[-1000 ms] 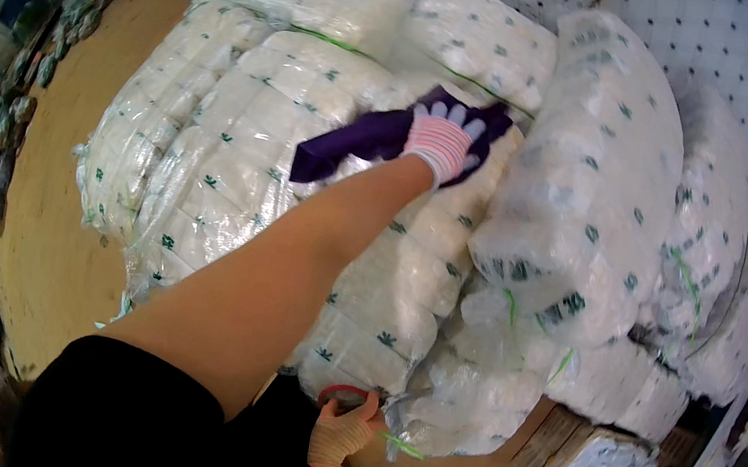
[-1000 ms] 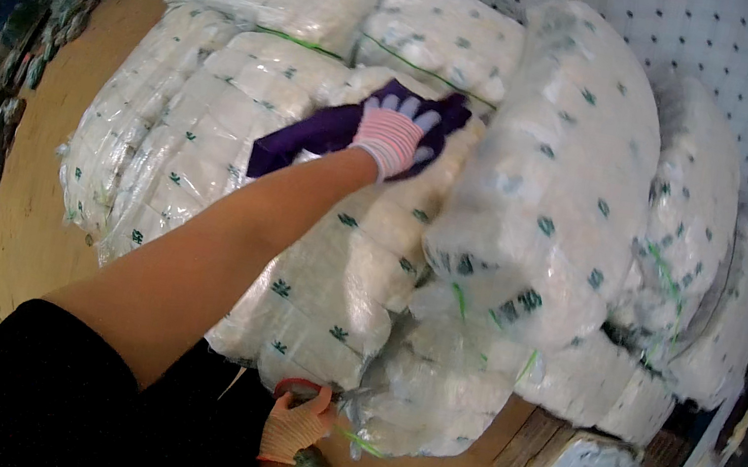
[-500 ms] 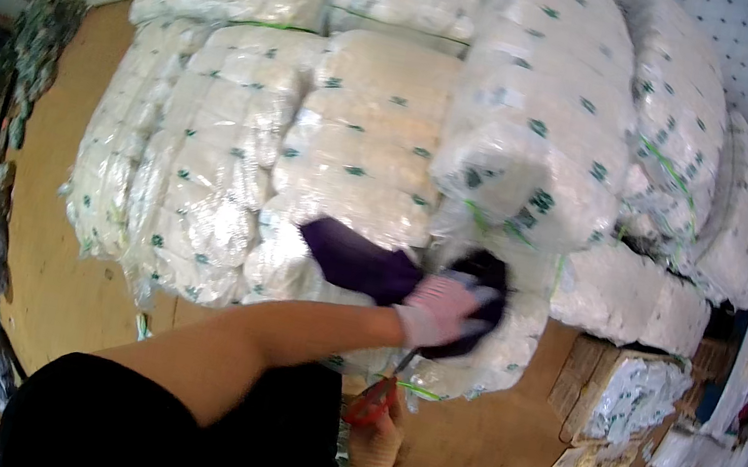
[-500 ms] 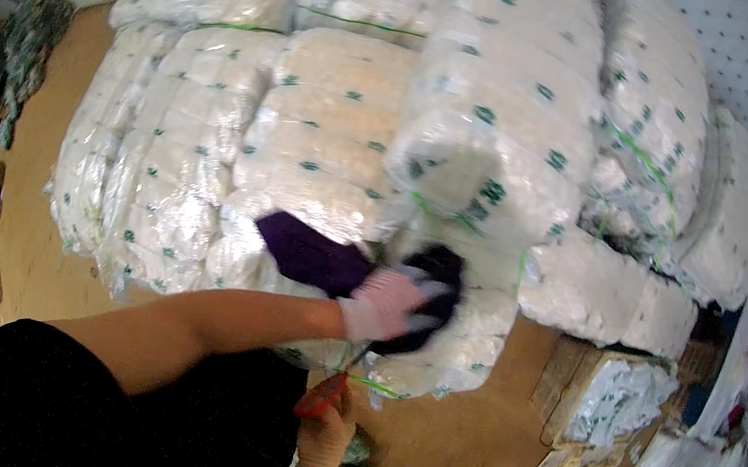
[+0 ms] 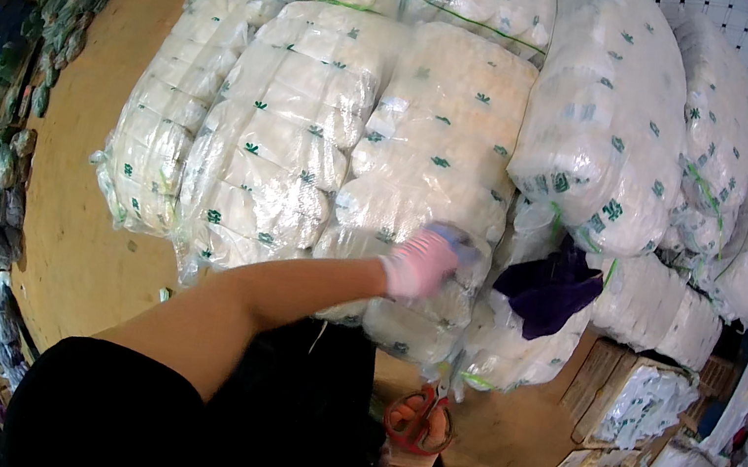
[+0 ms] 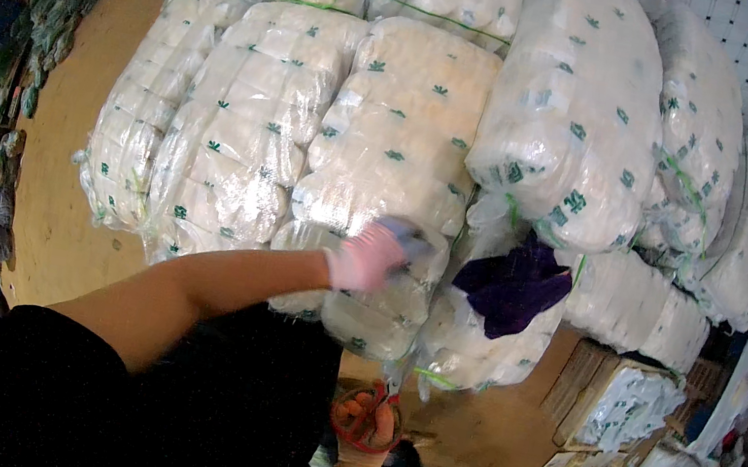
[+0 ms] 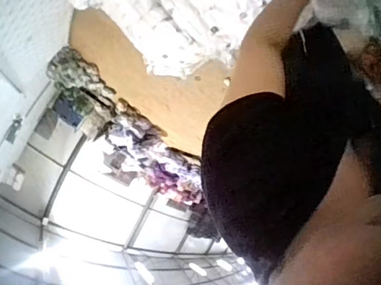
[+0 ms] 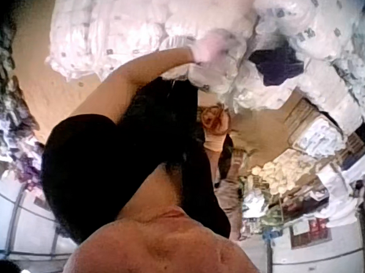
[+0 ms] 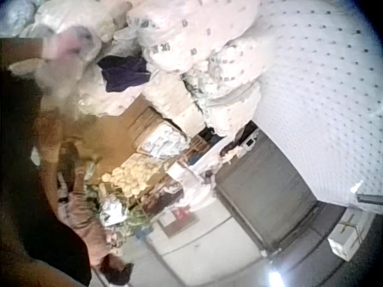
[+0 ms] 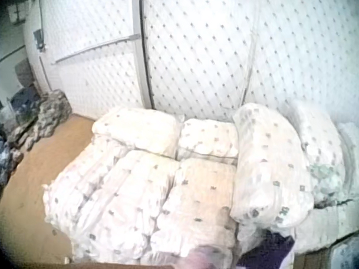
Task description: The person cuts through green plastic straps and plastic film on large white bales using shears and then wipes the surface of the bales with a cloth.
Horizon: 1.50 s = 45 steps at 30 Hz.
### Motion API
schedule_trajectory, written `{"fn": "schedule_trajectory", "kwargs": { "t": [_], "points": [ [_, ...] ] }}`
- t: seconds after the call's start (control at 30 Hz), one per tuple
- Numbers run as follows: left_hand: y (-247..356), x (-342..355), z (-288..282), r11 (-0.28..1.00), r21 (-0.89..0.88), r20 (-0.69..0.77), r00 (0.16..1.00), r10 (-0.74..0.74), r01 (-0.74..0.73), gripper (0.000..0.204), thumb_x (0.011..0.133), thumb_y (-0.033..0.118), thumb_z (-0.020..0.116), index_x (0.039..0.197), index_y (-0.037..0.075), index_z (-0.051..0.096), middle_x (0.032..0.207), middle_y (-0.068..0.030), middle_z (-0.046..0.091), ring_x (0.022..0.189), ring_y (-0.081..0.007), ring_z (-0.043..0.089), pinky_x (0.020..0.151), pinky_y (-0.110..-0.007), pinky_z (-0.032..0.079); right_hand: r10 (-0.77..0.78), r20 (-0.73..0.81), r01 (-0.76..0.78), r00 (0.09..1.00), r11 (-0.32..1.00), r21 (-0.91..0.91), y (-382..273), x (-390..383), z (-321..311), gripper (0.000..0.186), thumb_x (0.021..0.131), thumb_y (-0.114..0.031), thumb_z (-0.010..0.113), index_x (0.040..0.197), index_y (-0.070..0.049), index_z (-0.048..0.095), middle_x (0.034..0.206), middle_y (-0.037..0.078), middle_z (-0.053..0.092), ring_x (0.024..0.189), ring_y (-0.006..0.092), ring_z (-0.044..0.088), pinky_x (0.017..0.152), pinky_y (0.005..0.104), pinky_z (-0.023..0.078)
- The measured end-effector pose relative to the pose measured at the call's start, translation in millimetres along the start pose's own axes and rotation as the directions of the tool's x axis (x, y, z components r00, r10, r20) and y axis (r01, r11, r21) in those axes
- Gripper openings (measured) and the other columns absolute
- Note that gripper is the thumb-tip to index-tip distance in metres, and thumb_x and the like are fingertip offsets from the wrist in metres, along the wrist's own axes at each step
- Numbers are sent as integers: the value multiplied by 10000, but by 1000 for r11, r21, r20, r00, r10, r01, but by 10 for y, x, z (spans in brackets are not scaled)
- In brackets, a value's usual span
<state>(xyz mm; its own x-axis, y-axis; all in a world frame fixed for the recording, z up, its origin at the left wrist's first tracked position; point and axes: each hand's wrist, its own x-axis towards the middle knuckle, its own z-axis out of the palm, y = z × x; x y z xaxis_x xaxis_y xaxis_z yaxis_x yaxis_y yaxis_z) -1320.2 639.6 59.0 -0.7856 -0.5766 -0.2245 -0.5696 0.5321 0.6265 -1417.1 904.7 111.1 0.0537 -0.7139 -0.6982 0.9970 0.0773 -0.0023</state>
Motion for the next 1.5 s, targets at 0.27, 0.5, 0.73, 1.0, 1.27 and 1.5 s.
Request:
{"fn": "schedule_trajectory", "kwargs": {
  "t": [0.27, 0.5, 0.73, 1.0, 1.27, 1.5],
  "points": [
    [-592, -1150, 132, 979, 175, -221, 973, -66, 106, 434, 682, 151, 634, 1098, 102, 519, 1131, -106, 472, 1135, -268, 411, 966, -444, 312, -12, 83, 57, 996, 830, -554, 337, 481, 497, 670, 617, 41, 534, 1263, -65, 390, 1087, 126, 508, 856, 217, 561, 669, 376, 477],
    [-691, -1208, 229, 965, 262, -223, 974, 29, 31, 417, 691, 151, 584, 1097, 100, 507, 1151, -106, 470, 1142, -275, 417, 959, -423, 324, -271, 276, -5, 922, -721, -693, 94, 1066, 591, 524, 647, 23, 603, 1136, -128, 490, 915, 126, 528, 791, 275, 548, 633, 378, 467],
    [-733, -1250, 137, 954, 298, -133, 990, 52, -10, 368, 719, 162, 541, 1079, 86, 528, 1148, -117, 485, 1129, -277, 427, 935, -420, 340, -91, 297, -81, 951, -996, -46, -195, 1309, 989, 263, 686, -118, 609, 935, -125, 524, 868, 179, 543, 822, 342, 548, 659, 406, 435],
    [-757, -1270, 139, 957, 289, -104, 994, 30, 1, 352, 737, 177, 531, 1076, 85, 539, 1157, -117, 486, 1132, -280, 427, 942, -422, 338, 96, 337, 134, 936, -987, -93, -328, 1456, 925, 345, 642, -35, 607, 966, -125, 530, 899, 186, 541, 840, 367, 534, 709, 444, 427],
    [-714, -1210, 84, 960, 278, -34, 999, -12, 22, 349, 742, 191, 540, 1075, 87, 537, 1160, -114, 486, 1135, -282, 427, 954, -428, 330, -108, 57, 18, 993, -328, -945, -76, 1642, 502, 524, 641, 20, 610, 1144, -81, 506, 755, 78, 523, 669, 206, 531, 548, 315, 448],
    [-681, -1189, 101, 965, 260, -126, 992, -1, 35, 380, 731, 200, 549, 1094, 91, 520, 1156, -109, 486, 1134, -276, 423, 959, -426, 321, -358, 210, 216, 910, -22, -976, 346, 1768, 374, 495, 637, 28, 581, 1123, -4, 496, 696, -16, 417, 559, 75, 401, 457, 203, 331]
  ]
}}
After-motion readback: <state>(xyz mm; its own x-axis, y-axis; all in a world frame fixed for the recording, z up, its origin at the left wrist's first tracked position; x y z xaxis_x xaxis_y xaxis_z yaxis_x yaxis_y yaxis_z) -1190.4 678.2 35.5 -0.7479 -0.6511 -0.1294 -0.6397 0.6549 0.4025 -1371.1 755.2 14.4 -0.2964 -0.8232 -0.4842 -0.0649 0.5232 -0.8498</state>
